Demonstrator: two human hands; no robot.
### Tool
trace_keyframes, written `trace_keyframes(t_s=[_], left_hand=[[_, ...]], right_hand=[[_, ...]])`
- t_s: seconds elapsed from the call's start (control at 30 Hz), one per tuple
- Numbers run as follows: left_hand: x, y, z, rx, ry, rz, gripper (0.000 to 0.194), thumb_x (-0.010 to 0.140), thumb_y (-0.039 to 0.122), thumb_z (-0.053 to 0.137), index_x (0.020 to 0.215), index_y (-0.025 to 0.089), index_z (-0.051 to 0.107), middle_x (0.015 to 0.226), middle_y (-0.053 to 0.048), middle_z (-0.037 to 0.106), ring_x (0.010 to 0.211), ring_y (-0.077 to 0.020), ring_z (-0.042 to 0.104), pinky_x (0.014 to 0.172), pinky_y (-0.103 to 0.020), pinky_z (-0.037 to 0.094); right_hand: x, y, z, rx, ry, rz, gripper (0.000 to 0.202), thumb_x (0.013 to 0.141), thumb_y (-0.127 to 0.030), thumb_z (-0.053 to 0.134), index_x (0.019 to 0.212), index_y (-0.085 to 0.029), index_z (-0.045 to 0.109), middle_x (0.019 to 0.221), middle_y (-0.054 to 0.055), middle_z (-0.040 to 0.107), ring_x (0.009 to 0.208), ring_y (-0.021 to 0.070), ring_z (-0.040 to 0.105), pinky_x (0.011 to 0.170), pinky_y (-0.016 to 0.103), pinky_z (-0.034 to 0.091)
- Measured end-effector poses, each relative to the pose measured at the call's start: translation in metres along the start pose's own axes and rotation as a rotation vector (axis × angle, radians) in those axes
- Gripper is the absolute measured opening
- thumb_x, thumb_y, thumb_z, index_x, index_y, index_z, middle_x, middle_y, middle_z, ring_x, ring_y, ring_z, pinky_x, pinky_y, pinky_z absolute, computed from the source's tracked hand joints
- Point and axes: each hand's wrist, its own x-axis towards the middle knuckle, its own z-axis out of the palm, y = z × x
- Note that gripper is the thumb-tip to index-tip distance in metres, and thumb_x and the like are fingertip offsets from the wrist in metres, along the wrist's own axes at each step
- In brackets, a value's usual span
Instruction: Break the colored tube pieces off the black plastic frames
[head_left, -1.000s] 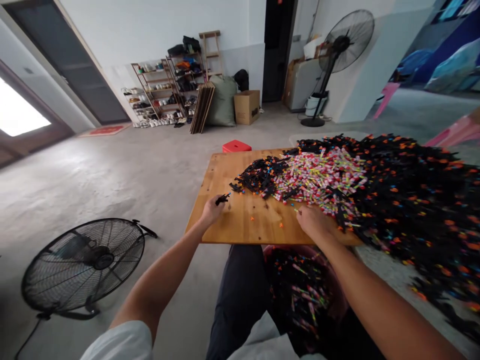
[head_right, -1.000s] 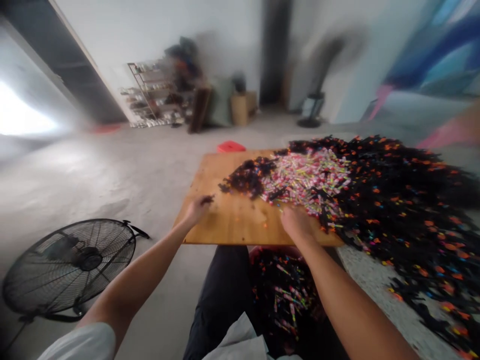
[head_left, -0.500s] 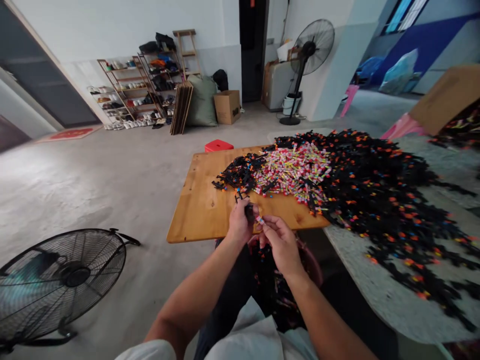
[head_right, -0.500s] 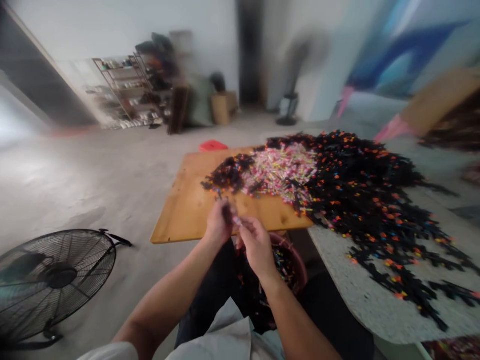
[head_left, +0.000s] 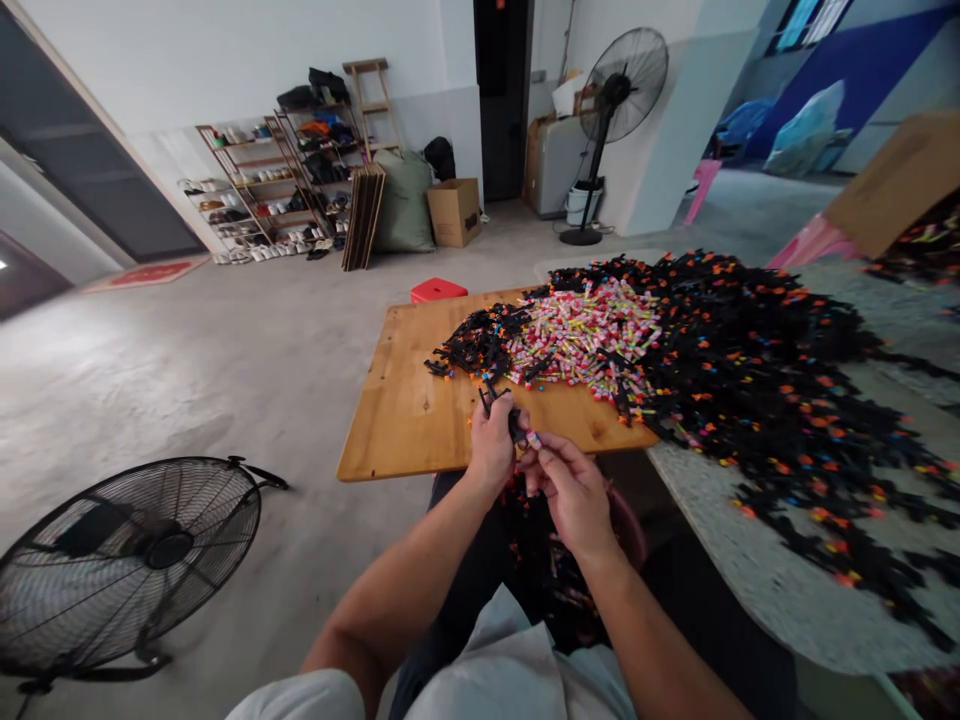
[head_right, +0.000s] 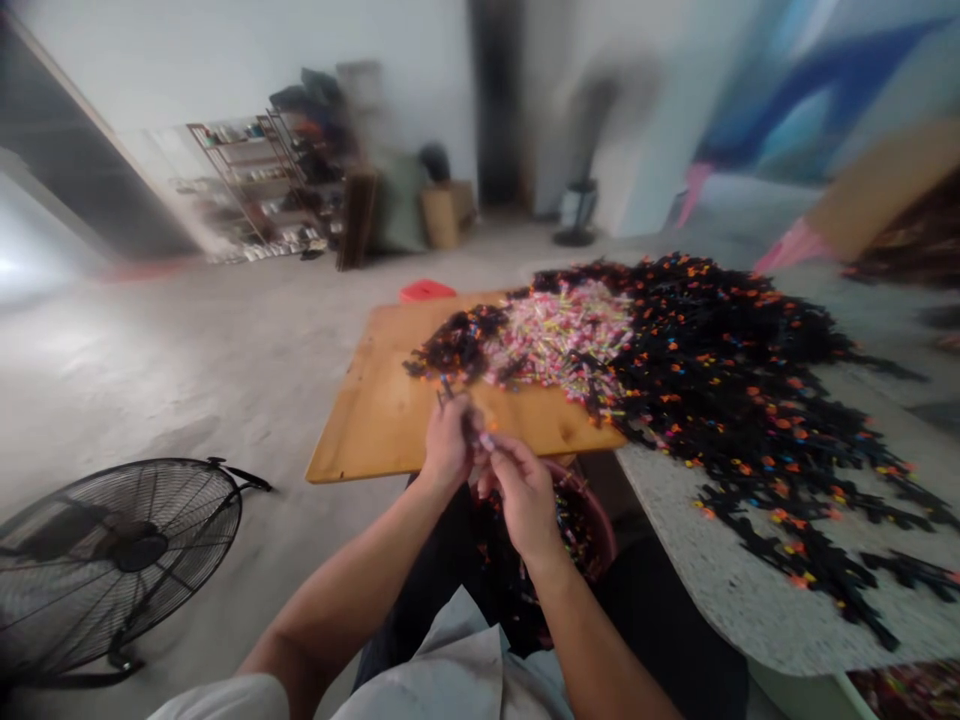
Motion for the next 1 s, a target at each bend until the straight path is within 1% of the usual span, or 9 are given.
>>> trace_keyframes(t_s=[0.1, 0.27, 0.37, 0.43, 0.5, 0.57, 0.7, 0.83, 1.0], left_hand=[[-0.002, 0.001, 0.0, 0.049, 0.034, 0.073, 0.027, 0.081, 0.042, 0.064, 0.078, 0.022, 0.046, 0.053, 0.006, 0.054, 0.035, -0.0079, 0.044, 0.036, -0.02, 0.031], [-0.005, 0.003, 0.0, 0.111, 0.042, 0.174, 0.024, 0.083, 0.039, 0.064, 0.079, 0.022, 0.048, 0.052, 0.006, 0.055, 0.04, -0.0086, 0.048, 0.041, -0.02, 0.036], [-0.006, 0.002, 0.0, 0.134, 0.037, 0.196, 0.025, 0.085, 0.041, 0.063, 0.079, 0.022, 0.048, 0.051, 0.005, 0.057, 0.04, -0.0095, 0.049, 0.043, -0.021, 0.038], [-0.006, 0.0, 0.0, 0.142, 0.031, 0.202, 0.027, 0.086, 0.043, 0.063, 0.078, 0.022, 0.048, 0.051, 0.004, 0.057, 0.04, -0.0101, 0.05, 0.045, -0.022, 0.04], [-0.006, -0.003, 0.0, 0.139, 0.022, 0.197, 0.03, 0.087, 0.046, 0.063, 0.077, 0.022, 0.048, 0.05, 0.004, 0.057, 0.041, -0.0112, 0.052, 0.047, -0.023, 0.042], [-0.005, -0.005, 0.0, 0.132, 0.018, 0.184, 0.031, 0.087, 0.048, 0.063, 0.077, 0.022, 0.048, 0.05, 0.004, 0.057, 0.042, -0.0122, 0.054, 0.048, -0.024, 0.043], [-0.005, -0.006, 0.0, 0.151, 0.017, 0.16, 0.028, 0.088, 0.044, 0.061, 0.076, 0.022, 0.048, 0.05, 0.004, 0.056, 0.042, -0.0117, 0.053, 0.048, -0.023, 0.043], [-0.006, -0.006, 0.002, 0.154, 0.047, 0.159, 0.027, 0.088, 0.041, 0.06, 0.072, 0.022, 0.049, 0.05, 0.003, 0.055, 0.042, -0.0111, 0.052, 0.048, -0.023, 0.042], [-0.008, -0.015, 0.005, 0.113, 0.09, 0.102, 0.04, 0.093, 0.043, 0.049, 0.06, 0.021, 0.049, 0.05, 0.0, 0.054, 0.045, -0.0123, 0.054, 0.05, -0.023, 0.044]], right_hand=[[-0.002, -0.003, -0.001, -0.122, 0.001, -0.068, 0.027, 0.095, -0.039, 0.071, 0.115, -0.021, 0.072, 0.067, -0.001, 0.067, 0.058, 0.0136, 0.061, 0.057, 0.026, 0.052], [-0.006, -0.003, -0.011, -0.5, 0.039, -0.236, 0.03, 0.1, -0.039, 0.064, 0.122, -0.02, 0.072, 0.087, 0.006, 0.078, 0.072, 0.0193, 0.073, 0.073, 0.035, 0.062], [-0.009, -0.002, -0.018, -0.702, 0.044, -0.374, 0.029, 0.1, -0.035, 0.062, 0.124, -0.021, 0.073, 0.101, 0.01, 0.08, 0.085, 0.0232, 0.077, 0.084, 0.038, 0.063], [-0.01, -0.003, -0.019, -0.776, 0.051, -0.426, 0.029, 0.1, -0.032, 0.062, 0.124, -0.021, 0.074, 0.104, 0.01, 0.081, 0.085, 0.0233, 0.078, 0.087, 0.039, 0.063], [-0.012, -0.004, -0.017, -0.76, 0.064, -0.398, 0.029, 0.099, -0.033, 0.063, 0.123, -0.021, 0.074, 0.103, 0.01, 0.081, 0.08, 0.0222, 0.077, 0.084, 0.038, 0.064], [-0.014, -0.007, -0.013, -0.652, 0.078, -0.281, 0.032, 0.099, -0.037, 0.064, 0.124, -0.02, 0.074, 0.102, 0.01, 0.081, 0.076, 0.0212, 0.076, 0.077, 0.037, 0.065], [-0.015, -0.012, -0.007, -0.364, 0.092, -0.032, 0.037, 0.094, -0.046, 0.071, 0.121, -0.019, 0.076, 0.088, 0.007, 0.08, 0.067, 0.0204, 0.073, 0.065, 0.035, 0.065], [-0.016, -0.015, -0.006, -0.426, 0.103, -0.042, 0.038, 0.093, -0.045, 0.073, 0.12, -0.02, 0.077, 0.088, 0.007, 0.08, 0.07, 0.0212, 0.074, 0.071, 0.036, 0.064], [-0.017, -0.008, -0.005, -0.44, 0.184, -0.022, 0.04, 0.094, -0.046, 0.07, 0.123, -0.019, 0.076, 0.089, 0.008, 0.08, 0.071, 0.0219, 0.075, 0.071, 0.036, 0.064]])
